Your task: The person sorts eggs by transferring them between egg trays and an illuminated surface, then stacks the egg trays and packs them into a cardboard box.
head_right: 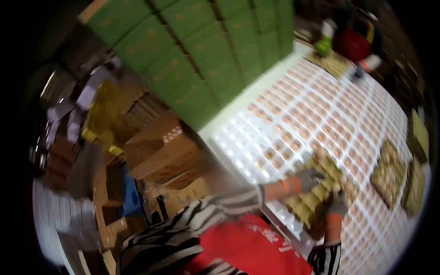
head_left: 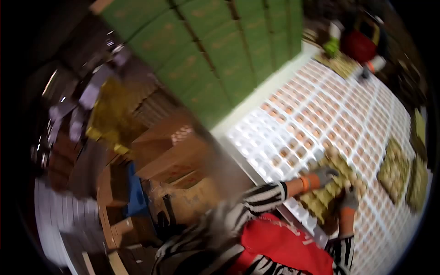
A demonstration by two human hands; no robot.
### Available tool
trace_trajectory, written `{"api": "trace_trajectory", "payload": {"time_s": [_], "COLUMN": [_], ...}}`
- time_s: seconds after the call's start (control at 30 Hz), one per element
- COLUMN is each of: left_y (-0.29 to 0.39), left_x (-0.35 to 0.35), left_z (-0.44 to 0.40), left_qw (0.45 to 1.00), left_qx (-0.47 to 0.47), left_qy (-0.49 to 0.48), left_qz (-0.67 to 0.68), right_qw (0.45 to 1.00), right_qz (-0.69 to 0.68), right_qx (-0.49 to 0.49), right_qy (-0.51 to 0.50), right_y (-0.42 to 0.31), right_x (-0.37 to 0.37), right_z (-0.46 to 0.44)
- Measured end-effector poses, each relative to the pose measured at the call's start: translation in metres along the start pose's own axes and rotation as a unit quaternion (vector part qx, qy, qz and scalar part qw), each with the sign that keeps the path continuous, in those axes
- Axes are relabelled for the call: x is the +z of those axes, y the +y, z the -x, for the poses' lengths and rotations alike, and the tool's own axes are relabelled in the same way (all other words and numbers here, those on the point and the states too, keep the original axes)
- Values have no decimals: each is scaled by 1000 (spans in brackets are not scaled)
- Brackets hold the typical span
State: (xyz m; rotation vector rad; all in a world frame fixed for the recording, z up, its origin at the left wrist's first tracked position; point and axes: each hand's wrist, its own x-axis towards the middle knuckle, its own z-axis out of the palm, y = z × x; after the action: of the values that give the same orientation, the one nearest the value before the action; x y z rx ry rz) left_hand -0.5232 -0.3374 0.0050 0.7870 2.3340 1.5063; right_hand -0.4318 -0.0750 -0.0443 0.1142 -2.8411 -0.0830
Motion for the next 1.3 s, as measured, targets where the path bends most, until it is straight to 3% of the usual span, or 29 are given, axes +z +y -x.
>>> {"api": "trace_trajectory", "payload": {"time_s": [0.03, 0.07, 0.13, 0.17, 0.2, 0.23, 0.3, 0.33, 0.37, 0.47, 0.53, 0.6, 0.63, 0.67, 0.77, 0.83, 0.9, 0.97, 1.07, 1.1, 1.23, 1.3], "left_y": [-26, -10, 39, 32, 50, 37, 72, 76, 80, 101, 65, 55, 70, 85, 83, 60, 20, -33, -93, -107, -129, -132], "left_x": [32, 20, -2, 0, 0, 5, 11, 22, 29, 60, 93, 106, 90, 69, 8, -48, -109, -174, -250, -265, -271, -270], "left_z": [-11, -9, -5, -14, -20, -21, -32, -34, -37, -61, -81, -97, -89, -78, -34, 1, 25, 44, 60, 59, 32, 17], "left_qw": [992, 992, 997, 988, 983, 962, 945, 927, 904, 843, 814, 818, 846, 872, 961, 985, 991, 970, 950, 945, 921, 912], "left_qx": [78, 53, -34, 16, -8, 63, 23, 65, 106, 96, 106, 51, 82, 91, 116, 87, -9, -80, -95, -89, -34, -52], "left_qy": [60, 50, 20, 33, 13, 34, -86, -99, -108, -179, -137, -157, -158, -166, -55, -9, 63, 115, 169, 176, 143, 73], "left_qz": [-85, -101, -68, -151, -182, -263, -314, -356, -399, -498, -555, -551, -503, -452, -245, -152, -121, -197, -244, -263, -360, -400], "right_qw": [996, 975, 955, 927, 886, 837, 688, 690, 655, 645, 684, 693, 685, 615, 592, 665, 746, 803, 877, 865, 927, 937], "right_qz": [-72, -118, -228, -291, -375, -461, -614, -608, -619, -630, -591, -586, -592, -630, -656, -623, -585, -557, -458, -477, -310, -246], "right_qx": [50, 135, 170, 225, 269, 294, 387, 392, 432, 431, 422, 409, 412, 469, 468, 411, 316, 211, 143, 154, 181, 167], "right_qy": [-28, -134, -80, -65, -33, 5, 9, 14, 14, 42, 71, 95, 108, 69, 11, 30, 37, 14, -37, -35, -106, -184], "right_y": [14, -21, -21, -22, -17, -17, -22, -21, -28, -44, -44, -49, -56, -62, -71, -96, -127, -168, -235, -256, -309, -317], "right_x": [39, -43, -72, -90, -92, -95, -106, -98, -105, -132, -121, -113, -121, -139, -145, -139, -129, -120, -97, -89, -47, -36], "right_z": [9, -7, 6, 12, 23, 37, 64, 82, 90, 96, 108, 106, 101, 90, 72, 46, 11, -37, -111, -134, -204, -218]}}
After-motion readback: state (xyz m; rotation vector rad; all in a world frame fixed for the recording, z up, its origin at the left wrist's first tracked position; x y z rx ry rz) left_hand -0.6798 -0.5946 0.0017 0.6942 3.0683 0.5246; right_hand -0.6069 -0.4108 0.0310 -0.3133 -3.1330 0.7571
